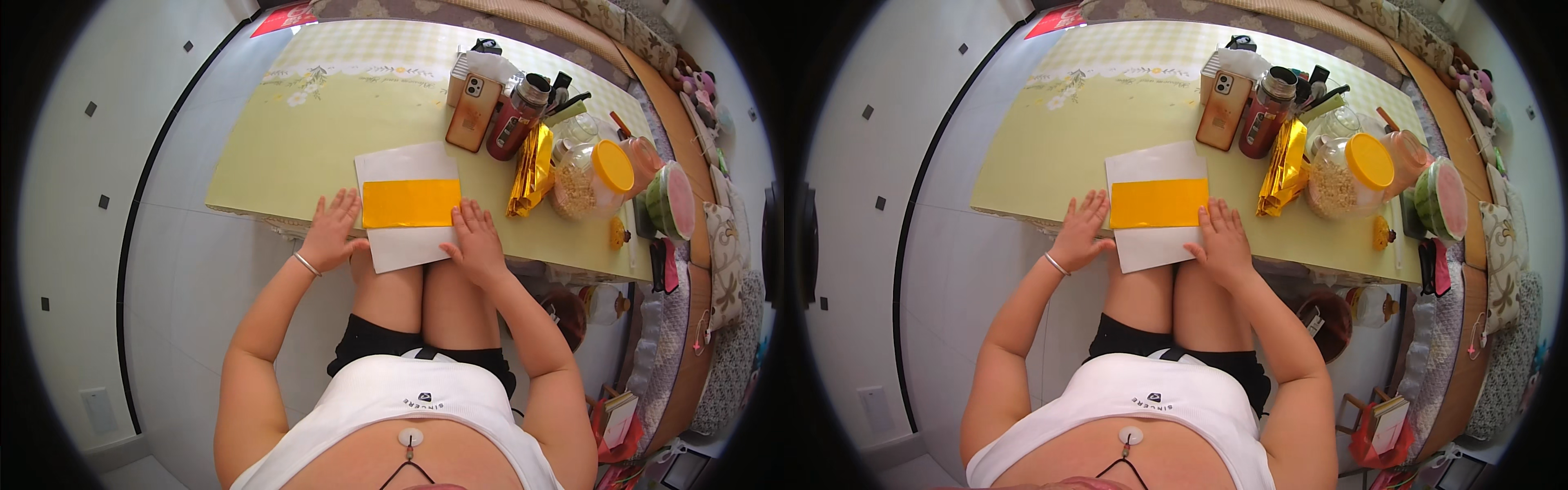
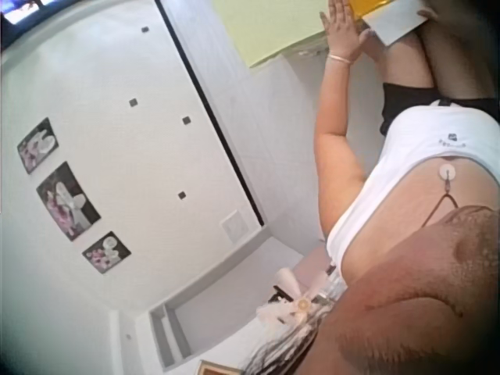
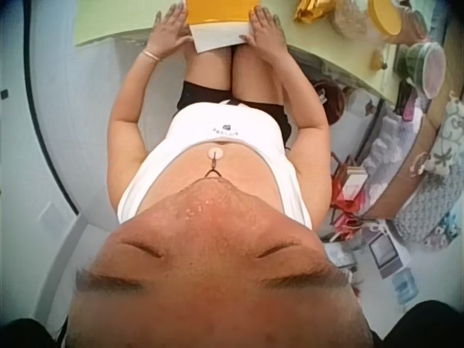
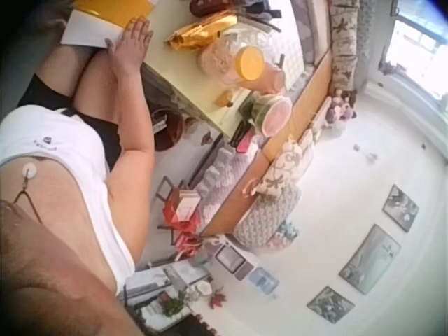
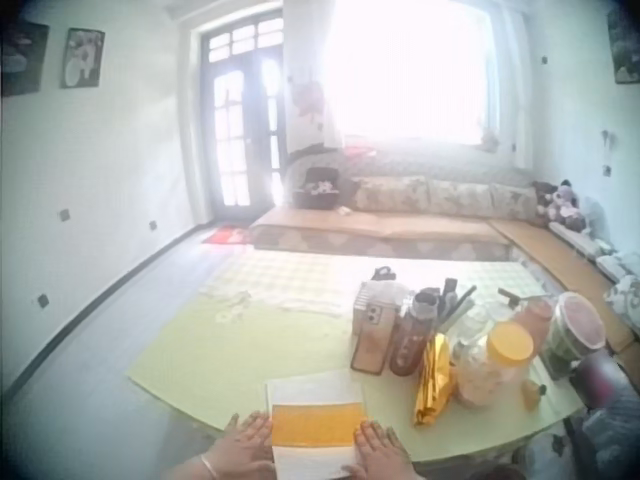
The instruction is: The person sits on the floor and folds multiple sheets of gold-colored paper into triangular shapes by hand. They repeatedly fold the paper in half and then fold the corners to the center, creating a stack of finished items.
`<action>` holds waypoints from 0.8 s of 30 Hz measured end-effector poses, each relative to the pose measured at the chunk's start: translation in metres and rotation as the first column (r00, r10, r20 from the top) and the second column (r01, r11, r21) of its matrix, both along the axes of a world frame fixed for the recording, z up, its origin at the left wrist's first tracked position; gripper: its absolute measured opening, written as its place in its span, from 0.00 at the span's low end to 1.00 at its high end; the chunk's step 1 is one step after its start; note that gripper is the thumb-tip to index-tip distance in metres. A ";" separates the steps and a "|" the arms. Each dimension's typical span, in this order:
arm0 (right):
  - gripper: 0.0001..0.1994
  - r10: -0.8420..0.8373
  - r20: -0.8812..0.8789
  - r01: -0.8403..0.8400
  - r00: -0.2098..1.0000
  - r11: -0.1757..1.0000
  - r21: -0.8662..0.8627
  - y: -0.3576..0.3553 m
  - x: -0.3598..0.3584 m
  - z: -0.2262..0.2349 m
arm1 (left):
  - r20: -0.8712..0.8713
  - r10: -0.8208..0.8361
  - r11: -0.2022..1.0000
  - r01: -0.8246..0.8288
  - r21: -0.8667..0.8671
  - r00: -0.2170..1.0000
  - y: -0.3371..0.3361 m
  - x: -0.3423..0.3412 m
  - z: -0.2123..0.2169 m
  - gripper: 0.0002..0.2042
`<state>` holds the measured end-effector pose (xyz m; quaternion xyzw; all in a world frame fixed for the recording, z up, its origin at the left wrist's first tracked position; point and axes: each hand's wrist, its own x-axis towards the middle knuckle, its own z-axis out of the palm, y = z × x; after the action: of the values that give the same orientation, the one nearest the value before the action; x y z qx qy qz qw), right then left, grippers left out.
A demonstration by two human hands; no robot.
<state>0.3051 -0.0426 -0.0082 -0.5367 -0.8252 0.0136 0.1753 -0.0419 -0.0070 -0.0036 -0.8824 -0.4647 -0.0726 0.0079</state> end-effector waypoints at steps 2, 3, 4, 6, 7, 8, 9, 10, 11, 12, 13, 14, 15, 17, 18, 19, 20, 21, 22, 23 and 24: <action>0.35 -0.012 -0.092 0.032 0.996 0.976 0.215 0.008 0.004 0.000 | 0.298 0.068 0.995 -0.086 0.046 0.952 0.017 0.000 -0.006 0.36; 0.33 -0.036 -0.263 0.070 0.964 0.990 0.120 0.013 0.002 0.003 | 0.439 0.093 0.989 -0.132 0.059 0.894 0.027 0.000 -0.007 0.33; 0.31 -0.083 -0.422 0.098 0.903 0.995 0.015 0.019 -0.002 0.005 | 0.524 0.010 0.981 -0.109 0.158 0.851 0.038 0.018 0.006 0.29; 0.30 -0.257 -0.702 0.069 0.664 0.956 -0.285 0.032 -0.018 0.014 | 0.442 0.045 0.992 -0.093 0.087 0.896 0.054 0.035 0.011 0.32; 0.30 -0.400 -0.775 0.004 0.490 0.889 -0.457 0.040 -0.023 0.018 | 0.401 0.054 0.995 -0.082 0.052 0.914 0.061 0.043 0.015 0.33; 0.31 -0.545 -0.781 -0.099 0.304 0.797 -0.596 0.045 -0.026 0.021 | 0.361 0.132 0.991 -0.128 -0.034 0.923 0.067 0.048 0.019 0.31; 0.32 -0.561 -0.776 -0.097 0.290 0.789 -0.607 0.049 -0.027 0.019 | 0.315 0.206 0.977 -0.177 -0.118 0.926 0.072 0.052 0.024 0.30; 0.33 -0.578 -0.768 -0.095 0.276 0.778 -0.620 0.052 -0.028 0.012 | 0.261 0.277 0.952 -0.228 -0.203 0.925 0.075 0.055 0.027 0.28; 0.34 -0.596 -0.760 -0.093 0.262 0.768 -0.634 0.054 -0.028 0.007 | 0.239 0.309 0.934 -0.246 -0.259 0.921 0.081 0.055 0.029 0.25; 0.36 -0.595 -0.762 -0.109 0.255 0.765 -0.634 0.056 -0.025 0.001 | 0.214 0.338 0.912 -0.263 -0.314 0.916 0.088 0.055 0.031 0.22; 0.37 -0.598 -0.763 -0.127 0.246 0.760 -0.637 0.056 -0.024 0.000 | 0.184 0.367 0.885 -0.281 -0.371 0.912 0.090 0.054 0.031 0.19; 0.39 -0.601 -0.763 -0.145 0.237 0.755 -0.639 0.056 -0.023 -0.002 | 0.300 0.400 0.881 -0.274 -0.385 0.866 0.087 0.053 0.030 0.16; 0.36 -0.606 -0.776 -0.152 0.177 0.762 -0.630 0.054 -0.023 -0.004 | 0.410 0.429 0.878 -0.266 -0.397 0.805 0.080 0.051 0.028 0.13; 0.30 -0.609 -0.791 -0.160 0.053 0.777 -0.609 0.047 -0.028 0.003 | 0.605 0.469 0.875 -0.243 -0.419 0.644 0.067 0.050 0.026 0.07; 0.25 -0.603 -0.797 -0.186 0.030 0.780 -0.597 0.049 -0.024 0.000 | 0.656 0.533 0.832 -0.189 -0.522 0.534 0.064 0.049 0.024 0.06; 0.20 -0.598 -0.801 -0.213 0.009 0.782 -0.586 0.052 -0.021 -0.001 | 0.683 0.601 0.781 -0.122 -0.613 0.414 0.059 0.048 0.024 0.05; 0.16 -0.593 -0.805 -0.240 -0.012 0.783 -0.574 0.053 -0.020 -0.003 | 0.686 0.668 0.725 -0.042 -0.688 0.289 0.054 0.047 0.025 0.05; 0.12 -0.589 -0.807 -0.228 -0.036 0.792 -0.567 0.053 -0.019 -0.005 | 0.678 0.707 0.691 0.009 -0.723 0.202 0.050 0.049 0.025 0.05; 0.09 -0.583 -0.811 -0.217 -0.059 0.800 -0.559 0.053 -0.021 0.001 | 0.661 0.742 0.659 0.060 -0.750 0.113 0.045 0.055 0.033 0.04; 0.07 -0.576 -0.814 -0.206 -0.081 0.808 -0.551 0.052 -0.022 0.006 | 0.634 0.773 0.628 0.115 -0.770 0.026 0.040 0.057 0.037 0.03; 0.08 -0.586 -0.805 -0.207 -0.094 0.803 -0.560 0.051 -0.024 0.010 | 0.631 0.776 0.625 0.117 -0.772 0.018 0.037 0.056 0.036 0.02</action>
<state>0.2814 0.0087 0.0014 -0.4953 -0.2943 0.5955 0.5598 0.0137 0.0305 0.0322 -0.3850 -0.5530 -0.4564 -0.5811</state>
